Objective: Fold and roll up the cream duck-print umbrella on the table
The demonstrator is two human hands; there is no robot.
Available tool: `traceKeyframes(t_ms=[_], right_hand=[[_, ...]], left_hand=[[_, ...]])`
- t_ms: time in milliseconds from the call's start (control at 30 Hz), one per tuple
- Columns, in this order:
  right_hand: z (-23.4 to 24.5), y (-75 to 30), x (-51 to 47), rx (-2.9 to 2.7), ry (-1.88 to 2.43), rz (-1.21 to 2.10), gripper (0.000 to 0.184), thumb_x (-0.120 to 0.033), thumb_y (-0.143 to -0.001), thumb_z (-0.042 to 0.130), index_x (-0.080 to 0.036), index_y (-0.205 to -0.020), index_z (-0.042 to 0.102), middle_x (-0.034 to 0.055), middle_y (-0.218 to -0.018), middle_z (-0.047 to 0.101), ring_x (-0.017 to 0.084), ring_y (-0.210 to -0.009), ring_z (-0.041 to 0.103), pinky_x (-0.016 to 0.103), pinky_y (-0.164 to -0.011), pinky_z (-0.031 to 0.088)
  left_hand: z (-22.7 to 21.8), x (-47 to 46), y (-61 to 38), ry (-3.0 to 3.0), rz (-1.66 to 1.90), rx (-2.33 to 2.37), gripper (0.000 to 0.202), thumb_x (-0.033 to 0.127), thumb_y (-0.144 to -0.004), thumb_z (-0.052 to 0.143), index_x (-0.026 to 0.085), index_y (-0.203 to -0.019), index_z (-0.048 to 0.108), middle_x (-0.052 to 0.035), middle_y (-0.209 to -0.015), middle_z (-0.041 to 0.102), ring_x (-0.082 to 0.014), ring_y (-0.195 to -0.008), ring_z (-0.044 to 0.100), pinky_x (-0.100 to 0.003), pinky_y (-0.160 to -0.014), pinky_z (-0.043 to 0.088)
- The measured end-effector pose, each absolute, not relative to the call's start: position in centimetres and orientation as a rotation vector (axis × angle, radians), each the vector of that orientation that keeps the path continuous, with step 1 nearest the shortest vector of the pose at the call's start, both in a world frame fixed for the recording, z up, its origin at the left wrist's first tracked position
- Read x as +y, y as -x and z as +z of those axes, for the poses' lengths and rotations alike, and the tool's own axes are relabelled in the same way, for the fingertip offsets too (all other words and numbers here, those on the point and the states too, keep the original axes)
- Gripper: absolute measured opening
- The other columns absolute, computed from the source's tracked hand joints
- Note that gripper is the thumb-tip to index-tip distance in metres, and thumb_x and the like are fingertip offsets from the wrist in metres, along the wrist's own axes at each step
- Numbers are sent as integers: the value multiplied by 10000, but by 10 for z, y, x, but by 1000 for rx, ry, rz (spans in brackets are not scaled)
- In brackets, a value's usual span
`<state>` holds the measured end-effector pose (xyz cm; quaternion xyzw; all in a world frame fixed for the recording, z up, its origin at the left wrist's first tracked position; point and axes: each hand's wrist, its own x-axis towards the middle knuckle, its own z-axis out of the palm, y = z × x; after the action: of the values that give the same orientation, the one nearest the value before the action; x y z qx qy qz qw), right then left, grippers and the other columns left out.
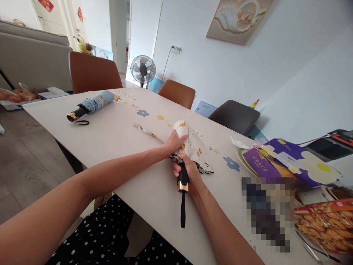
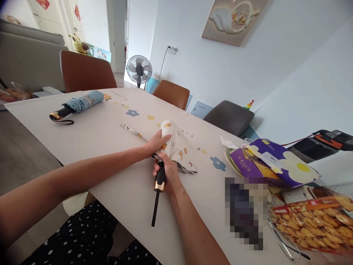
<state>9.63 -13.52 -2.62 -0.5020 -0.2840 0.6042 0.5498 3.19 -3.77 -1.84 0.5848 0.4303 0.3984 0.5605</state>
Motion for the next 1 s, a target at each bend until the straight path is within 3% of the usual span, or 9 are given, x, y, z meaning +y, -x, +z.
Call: traceKeyframes(t_ms=[133, 267, 533, 700, 767, 867, 1000], right_hand=[[-30, -98, -134, -750, 1225, 1464, 236, -358, -730, 565, -150, -626, 524, -39, -381, 421, 72, -300, 372, 184, -306, 319], [-26, -95, -137, -836, 1257, 1464, 239, -349, -729, 554, -157, -596, 506, -38, -356, 422, 83, -281, 376, 195, -305, 322], [-27, -84, -140, -872, 1258, 1378, 246, -386, -711, 612, -159, -666, 530, -42, -370, 444, 89, -293, 379, 212, -299, 365], [-21, -78, -142, -772, 1247, 1284, 291, -356, -669, 675, -171, -869, 571, 22, -649, 624, 165, -493, 583, 267, -372, 485], [-20, -79, -143, -805, 1252, 1346, 278, -374, -696, 647, -160, -862, 583, 19, -613, 615, 138, -422, 544, 236, -330, 436], [-20, -81, -144, -847, 1305, 1433, 270, -411, -739, 584, -142, -724, 574, -29, -388, 474, 81, -273, 380, 193, -278, 316], [-19, -78, -145, -853, 1396, 1455, 283, -397, -724, 583, -156, -600, 500, -42, -318, 409, 83, -253, 351, 196, -280, 298]], left_hand=[[-18, -36, -28, -1108, 855, 743, 348, 417, -663, 647, 147, -865, 559, -103, -827, 652, -204, -744, 617, -309, -666, 494], [-14, -30, -23, -795, 755, 629, 357, 284, -590, 721, 102, -866, 587, -109, -759, 657, -218, -707, 631, -346, -683, 517], [2, -35, -11, -552, 651, 462, 323, 192, -643, 618, 103, -952, 590, -85, -738, 663, -219, -685, 634, -373, -710, 523], [4, -38, -9, -580, 663, 457, 301, 240, -643, 627, 119, -917, 593, -67, -686, 650, -212, -637, 623, -366, -679, 521], [3, -38, -8, -590, 646, 508, 321, 284, -631, 649, 122, -902, 591, -65, -672, 644, -217, -618, 619, -367, -649, 521], [1, -35, -8, -585, 643, 495, 360, 292, -625, 664, 118, -930, 584, -84, -729, 657, -227, -654, 629, -370, -653, 524], [-1, -22, -4, -594, 746, 460, 398, 267, -623, 681, 126, -983, 584, -97, -802, 669, -235, -738, 639, -381, -713, 523]])
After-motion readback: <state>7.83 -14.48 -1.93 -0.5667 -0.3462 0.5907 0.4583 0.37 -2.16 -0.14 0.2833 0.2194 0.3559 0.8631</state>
